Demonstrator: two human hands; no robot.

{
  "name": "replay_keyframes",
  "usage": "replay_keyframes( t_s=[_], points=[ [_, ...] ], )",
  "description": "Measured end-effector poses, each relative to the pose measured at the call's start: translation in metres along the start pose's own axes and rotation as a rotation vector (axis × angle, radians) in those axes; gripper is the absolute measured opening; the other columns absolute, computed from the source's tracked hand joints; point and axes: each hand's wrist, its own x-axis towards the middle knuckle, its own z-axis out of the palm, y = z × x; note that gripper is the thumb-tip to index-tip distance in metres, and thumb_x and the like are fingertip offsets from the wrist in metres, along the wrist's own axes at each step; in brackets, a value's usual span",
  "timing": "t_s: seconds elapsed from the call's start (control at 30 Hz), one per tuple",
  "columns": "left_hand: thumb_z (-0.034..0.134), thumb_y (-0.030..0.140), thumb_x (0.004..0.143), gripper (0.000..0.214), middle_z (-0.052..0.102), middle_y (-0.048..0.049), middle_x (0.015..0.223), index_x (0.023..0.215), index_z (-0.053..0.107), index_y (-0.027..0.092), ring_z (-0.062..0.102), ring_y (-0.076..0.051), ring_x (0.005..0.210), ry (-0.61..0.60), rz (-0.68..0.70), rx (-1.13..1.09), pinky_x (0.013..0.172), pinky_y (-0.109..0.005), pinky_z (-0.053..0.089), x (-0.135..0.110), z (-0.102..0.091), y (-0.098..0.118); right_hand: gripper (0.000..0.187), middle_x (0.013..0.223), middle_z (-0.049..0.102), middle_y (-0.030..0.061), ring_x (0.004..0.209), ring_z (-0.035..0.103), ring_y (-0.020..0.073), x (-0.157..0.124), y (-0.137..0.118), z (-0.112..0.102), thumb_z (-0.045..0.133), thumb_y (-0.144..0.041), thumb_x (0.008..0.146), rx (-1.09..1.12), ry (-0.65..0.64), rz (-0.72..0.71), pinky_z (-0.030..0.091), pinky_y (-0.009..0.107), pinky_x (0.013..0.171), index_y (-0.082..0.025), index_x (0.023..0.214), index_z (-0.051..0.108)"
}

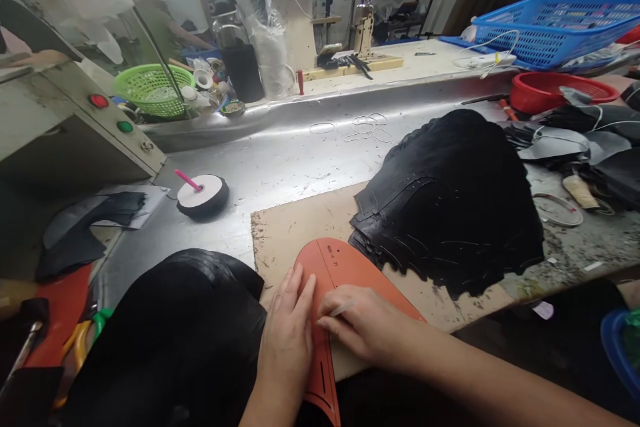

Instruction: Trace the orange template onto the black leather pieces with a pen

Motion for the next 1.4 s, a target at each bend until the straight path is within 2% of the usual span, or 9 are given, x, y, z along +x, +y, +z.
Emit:
replay_keyframes(
  t_s=[0.23,0.4,0.5,0.73,0.83,0.97,1.13,1.27,1.4],
  points=[
    [0.039,0.013,0.087,0.041,0.053,-0.0144,0.133,0.124,0.055,0.016,0.051,-0.025,0.122,-0.013,0.014,0.014,0.094,-0.041,0.050,0.001,0.000,-0.002,0.010,0.081,0.066,0.0046,0.077,0.059,0.0159,-0.004,0.007,0.001,0.054,-0.019,0.086,0.065,0.028,-0.045,0.046,0.025,0.072,-0.015,0.082,0.062],
    [0.038,0.010,0.085,0.045,0.052,-0.0113,0.135,0.126,0.053,0.019,0.050,-0.023,0.123,0.000,0.007,0.004,0.096,-0.040,0.048,0.001,0.002,-0.003,0.019,0.079,0.065,0.0023,0.072,0.060,0.0125,-0.019,0.017,-0.038,0.048,-0.023,0.090,0.163,0.087,0.147,0.044,0.021,0.066,-0.017,0.081,0.063],
    [0.038,0.009,0.085,0.046,0.052,-0.0090,0.136,0.127,0.052,0.022,0.049,-0.023,0.124,0.006,-0.009,-0.006,0.096,-0.040,0.048,0.001,0.004,-0.004,0.022,0.083,0.066,0.0025,0.076,0.060,0.0127,-0.029,0.024,-0.053,0.045,-0.023,0.091,0.114,0.120,0.177,0.043,0.021,0.070,-0.017,0.081,0.063],
    [0.037,0.012,0.086,0.046,0.050,-0.0079,0.138,0.129,0.051,0.024,0.047,-0.023,0.126,-0.004,-0.018,-0.026,0.098,-0.041,0.046,0.001,0.006,-0.007,0.019,0.084,0.068,0.0018,0.081,0.060,0.0141,-0.027,0.032,-0.038,0.047,-0.022,0.090,-0.076,0.149,0.119,0.042,0.023,0.073,-0.018,0.085,0.065],
    [0.037,0.012,0.086,0.048,0.049,-0.0076,0.138,0.130,0.050,0.025,0.048,-0.023,0.125,-0.015,-0.024,-0.033,0.097,-0.042,0.046,0.002,0.006,-0.008,0.019,0.084,0.068,0.0027,0.081,0.060,0.0155,-0.025,0.032,-0.038,0.047,-0.022,0.090,-0.123,0.137,0.099,0.042,0.024,0.074,-0.018,0.085,0.065],
    [0.037,0.011,0.084,0.048,0.051,-0.0080,0.137,0.129,0.050,0.025,0.050,-0.023,0.123,0.003,-0.008,-0.026,0.095,-0.041,0.048,0.002,0.005,-0.008,0.020,0.081,0.067,0.0017,0.076,0.060,0.0138,-0.029,0.032,-0.042,0.046,-0.024,0.091,-0.094,0.110,0.159,0.042,0.024,0.070,-0.018,0.083,0.064],
    [0.037,0.012,0.086,0.045,0.052,-0.0109,0.135,0.127,0.051,0.021,0.050,-0.024,0.122,0.002,0.016,0.013,0.093,-0.042,0.049,0.005,0.002,-0.006,0.018,0.085,0.068,0.0012,0.081,0.061,0.0158,-0.032,0.030,-0.041,0.047,-0.026,0.091,-0.180,0.092,0.176,0.038,0.027,0.071,-0.020,0.086,0.064],
    [0.037,0.012,0.086,0.044,0.053,-0.0108,0.134,0.126,0.052,0.021,0.052,-0.024,0.120,0.011,0.026,0.012,0.091,-0.042,0.050,0.006,0.002,-0.006,0.019,0.084,0.068,0.0024,0.080,0.061,0.0161,-0.032,0.035,-0.044,0.048,-0.026,0.091,-0.152,0.115,0.162,0.040,0.026,0.071,-0.019,0.084,0.064],
    [0.038,0.013,0.086,0.043,0.053,-0.0111,0.134,0.125,0.054,0.021,0.051,-0.025,0.121,-0.008,-0.006,-0.012,0.094,-0.043,0.048,0.005,0.004,-0.005,0.018,0.081,0.068,0.0029,0.075,0.061,0.0138,-0.038,0.030,-0.045,0.049,-0.023,0.090,-0.008,0.133,0.121,0.043,0.023,0.068,-0.017,0.084,0.065]
  ],
)
